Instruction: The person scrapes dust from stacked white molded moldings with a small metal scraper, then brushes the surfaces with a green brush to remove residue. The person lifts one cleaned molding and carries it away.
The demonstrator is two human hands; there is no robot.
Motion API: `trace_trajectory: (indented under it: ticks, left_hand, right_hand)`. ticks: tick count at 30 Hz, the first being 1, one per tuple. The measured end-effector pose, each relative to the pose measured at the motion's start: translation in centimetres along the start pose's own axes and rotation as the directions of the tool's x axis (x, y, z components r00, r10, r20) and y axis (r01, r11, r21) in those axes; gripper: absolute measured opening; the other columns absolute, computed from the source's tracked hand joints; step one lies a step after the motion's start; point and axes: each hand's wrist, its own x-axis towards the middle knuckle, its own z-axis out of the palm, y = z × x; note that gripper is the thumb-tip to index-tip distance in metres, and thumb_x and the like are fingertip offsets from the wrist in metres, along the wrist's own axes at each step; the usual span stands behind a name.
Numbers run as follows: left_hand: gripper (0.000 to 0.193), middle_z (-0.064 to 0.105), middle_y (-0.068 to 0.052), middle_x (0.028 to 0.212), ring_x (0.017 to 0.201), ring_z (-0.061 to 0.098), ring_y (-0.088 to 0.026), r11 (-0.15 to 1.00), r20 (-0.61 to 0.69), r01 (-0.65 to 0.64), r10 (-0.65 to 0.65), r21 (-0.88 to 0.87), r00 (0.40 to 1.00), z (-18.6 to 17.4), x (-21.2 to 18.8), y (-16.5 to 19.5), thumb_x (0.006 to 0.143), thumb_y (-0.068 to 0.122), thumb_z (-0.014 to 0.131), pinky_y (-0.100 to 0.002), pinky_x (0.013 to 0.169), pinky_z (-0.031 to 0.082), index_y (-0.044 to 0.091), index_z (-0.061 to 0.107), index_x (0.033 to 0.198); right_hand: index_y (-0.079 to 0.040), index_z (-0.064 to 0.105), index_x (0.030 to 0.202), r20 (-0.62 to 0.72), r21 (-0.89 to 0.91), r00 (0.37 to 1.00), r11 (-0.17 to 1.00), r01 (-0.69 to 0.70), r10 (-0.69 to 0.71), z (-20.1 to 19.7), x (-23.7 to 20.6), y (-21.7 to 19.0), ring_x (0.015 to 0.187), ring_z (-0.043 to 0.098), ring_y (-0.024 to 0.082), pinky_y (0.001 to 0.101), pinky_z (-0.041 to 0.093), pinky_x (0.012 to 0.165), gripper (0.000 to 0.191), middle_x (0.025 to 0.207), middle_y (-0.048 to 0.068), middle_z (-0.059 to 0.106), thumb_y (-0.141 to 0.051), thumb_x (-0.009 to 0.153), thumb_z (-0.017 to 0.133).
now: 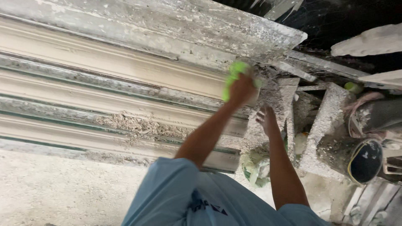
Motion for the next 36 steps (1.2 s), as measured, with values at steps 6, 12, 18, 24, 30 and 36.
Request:
trace_trajectory:
  ticks: [6, 12, 18, 24, 30, 36]
  left_hand:
    - [0.086, 0.054, -0.027, 0.139, 0.090, 0.073, -0.032, 0.679, 0.109, -0.143, 0.314, -0.720, 0.943, 1.7, -3.3, 1.4, 0.091, 0.011, 0.060, -0.044, 0.072, 0.066, 0.020, 0.013, 0.162]
    - [0.050, 0.049, -0.017, 0.148, 0.125, 0.065, -0.032, 0.036, -0.228, -0.243, 0.237, -0.969, 0.944, -13.8, -10.7, -14.0, 0.102, 0.009, 0.051, -0.048, 0.077, 0.068, 0.013, 0.041, 0.151]
    - [0.051, 0.055, -0.021, 0.132, 0.104, 0.070, -0.031, 0.760, -0.665, -0.322, -0.187, -0.564, 0.723, -26.3, -20.6, -25.3, 0.100, 0.006, 0.049, -0.041, 0.073, 0.065, 0.010, 0.038, 0.150]
    - [0.065, 0.053, -0.024, 0.142, 0.118, 0.065, -0.036, 0.868, -0.515, -0.307, 0.071, -0.390, 0.854, -7.2, -20.8, -13.9, 0.101, 0.013, 0.054, -0.046, 0.094, 0.058, 0.009, 0.028, 0.160]
    - [0.072, 0.059, -0.025, 0.136, 0.109, 0.070, -0.035, 0.735, 0.119, -0.010, 0.123, -0.678, 0.985, 3.7, -21.8, -5.1, 0.097, 0.011, 0.056, -0.044, 0.084, 0.060, 0.013, 0.028, 0.164]
    - [0.075, 0.044, -0.022, 0.150, 0.109, 0.063, -0.035, 0.545, -0.381, -0.428, 0.205, -0.721, 0.902, -16.4, -24.2, -15.6, 0.098, 0.017, 0.059, -0.042, 0.071, 0.066, 0.014, 0.020, 0.162]
  right_hand:
    - [-0.011, 0.032, 0.159, -0.064, -0.081, 0.973, 0.973, 0.217, -0.222, -1.0, -0.3, -2.8, 0.125, 0.060, 0.030, 0.0535, 0.051, 0.107, 0.068, 0.149, 0.018, 0.052, -0.043, 0.102, 0.050]
    - [-0.007, 0.033, 0.153, 0.122, -0.183, 0.986, 0.979, -0.093, 0.117, -0.9, -4.3, 2.9, 0.126, 0.059, 0.037, 0.0545, 0.044, 0.112, 0.069, 0.150, 0.019, 0.051, -0.037, 0.097, 0.057]
    - [-0.006, 0.045, 0.147, 0.334, -0.096, 0.942, 0.995, 0.017, 0.016, 3.0, -6.5, 7.2, 0.122, 0.062, 0.035, 0.0542, 0.052, 0.102, 0.072, 0.141, 0.018, 0.057, -0.059, 0.098, 0.051]
    - [-0.010, 0.048, 0.145, 0.280, -0.119, 0.959, 0.993, -0.006, 0.039, 3.9, -8.2, 6.0, 0.116, 0.064, 0.030, 0.0526, 0.052, 0.095, 0.070, 0.136, 0.015, 0.061, -0.064, 0.100, 0.041]
    - [-0.008, 0.045, 0.153, 0.254, 0.058, 0.967, 0.998, -0.038, 0.022, 3.1, -9.8, 6.5, 0.121, 0.056, 0.036, 0.0586, 0.045, 0.105, 0.083, 0.143, 0.020, 0.053, -0.072, 0.103, 0.032]
    - [-0.023, 0.027, 0.160, 0.188, -0.072, 0.976, 0.993, -0.097, 0.109, -3.0, -11.8, 10.6, 0.143, 0.037, 0.041, 0.0727, 0.036, 0.103, 0.082, 0.164, 0.013, 0.033, -0.072, 0.095, 0.027]
